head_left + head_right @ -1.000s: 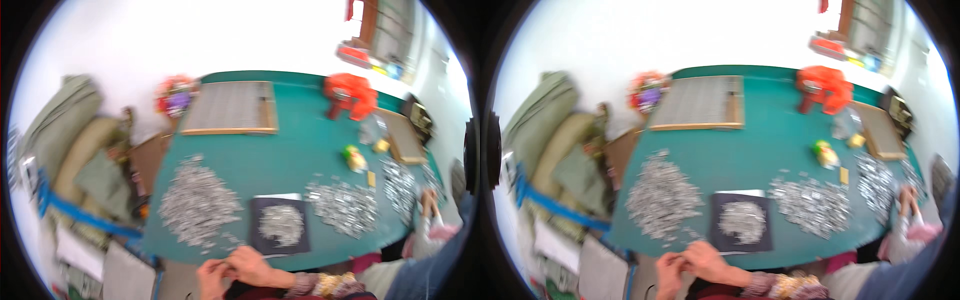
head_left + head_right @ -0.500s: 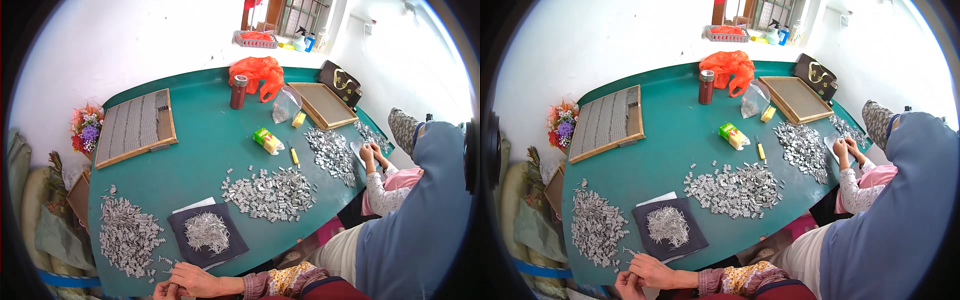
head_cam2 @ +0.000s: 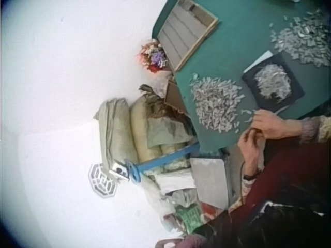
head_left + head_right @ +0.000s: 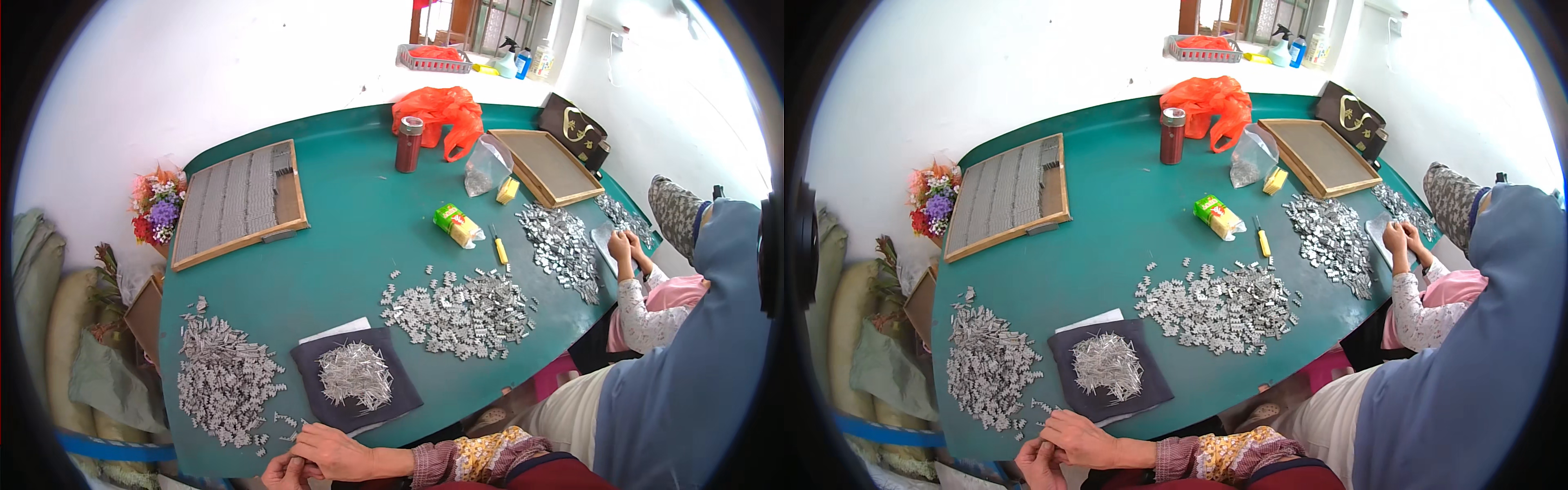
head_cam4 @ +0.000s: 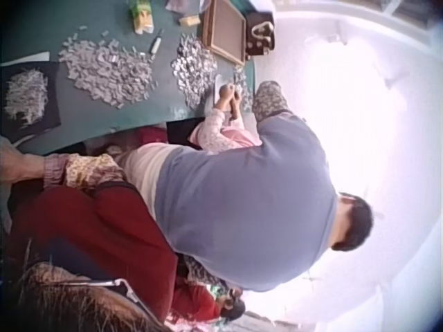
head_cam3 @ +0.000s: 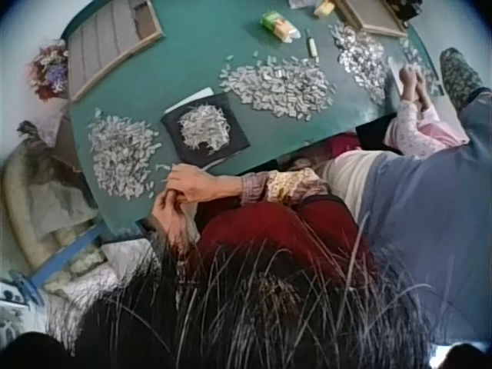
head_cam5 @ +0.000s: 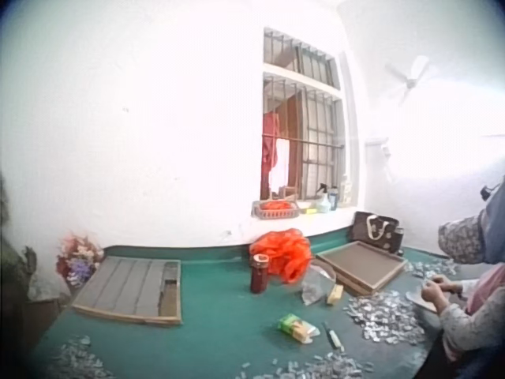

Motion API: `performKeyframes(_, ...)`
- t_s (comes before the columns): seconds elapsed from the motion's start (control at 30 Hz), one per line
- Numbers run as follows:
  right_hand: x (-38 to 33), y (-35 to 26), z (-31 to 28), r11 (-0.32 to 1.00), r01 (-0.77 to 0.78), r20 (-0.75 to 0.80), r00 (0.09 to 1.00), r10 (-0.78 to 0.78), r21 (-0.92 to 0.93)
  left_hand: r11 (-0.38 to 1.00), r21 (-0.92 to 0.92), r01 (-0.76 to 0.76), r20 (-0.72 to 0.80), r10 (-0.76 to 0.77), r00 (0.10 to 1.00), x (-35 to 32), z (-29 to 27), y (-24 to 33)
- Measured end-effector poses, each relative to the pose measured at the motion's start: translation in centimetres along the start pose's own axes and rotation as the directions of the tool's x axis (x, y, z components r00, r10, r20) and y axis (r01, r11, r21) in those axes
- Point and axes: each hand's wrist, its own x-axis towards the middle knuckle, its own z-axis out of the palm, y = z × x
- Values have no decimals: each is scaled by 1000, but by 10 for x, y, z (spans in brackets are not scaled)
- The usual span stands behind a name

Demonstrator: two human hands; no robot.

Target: Sorting and inspecting small metal toy or electronic components on a green worktable.

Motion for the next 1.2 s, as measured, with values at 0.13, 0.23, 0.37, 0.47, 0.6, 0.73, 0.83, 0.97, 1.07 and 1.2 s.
performKeyframes(0.13,6,3,-16,1000,16,69,997,-14,-21,998,-53,-29,-11,28,1000,-1,5,-1)
performKeyframes(0.23,22,19,-71,977,46,-76,995,-63,-209,996,-80,25,-68,-31,997,-10,8,18)
performKeyframes(0.37,38,73,-161,854,-199,-341,940,27,-481,991,-131,7,-103,-21,994,-17,-8,15)
performKeyframes(0.47,46,107,-211,691,-309,-373,926,61,-654,994,-109,24,-157,-41,987,-26,-3,25)
performKeyframes(0.6,49,154,-223,560,-269,-215,963,161,-784,972,-235,-6,-215,-46,976,-29,-6,15)
performKeyframes(0.73,24,138,-239,524,-290,-169,949,267,-801,961,-270,-64,-127,30,991,-17,-7,-1)
performKeyframes(0.83,13,112,-241,576,-305,-150,942,302,-759,949,-311,-59,-119,22,993,-12,-10,-8)
performKeyframes(0.97,12,119,-229,638,-398,-219,913,343,-659,976,-207,-69,-200,27,979,-15,-23,-7)
performKeyframes(1.07,9,124,-231,709,-349,-209,937,281,-613,970,-224,-98,-189,56,980,-15,-26,-12)
performKeyframes(1.2,-7,113,-246,670,-406,-282,914,293,-621,965,-245,-97,-200,48,979,-7,-22,-20)
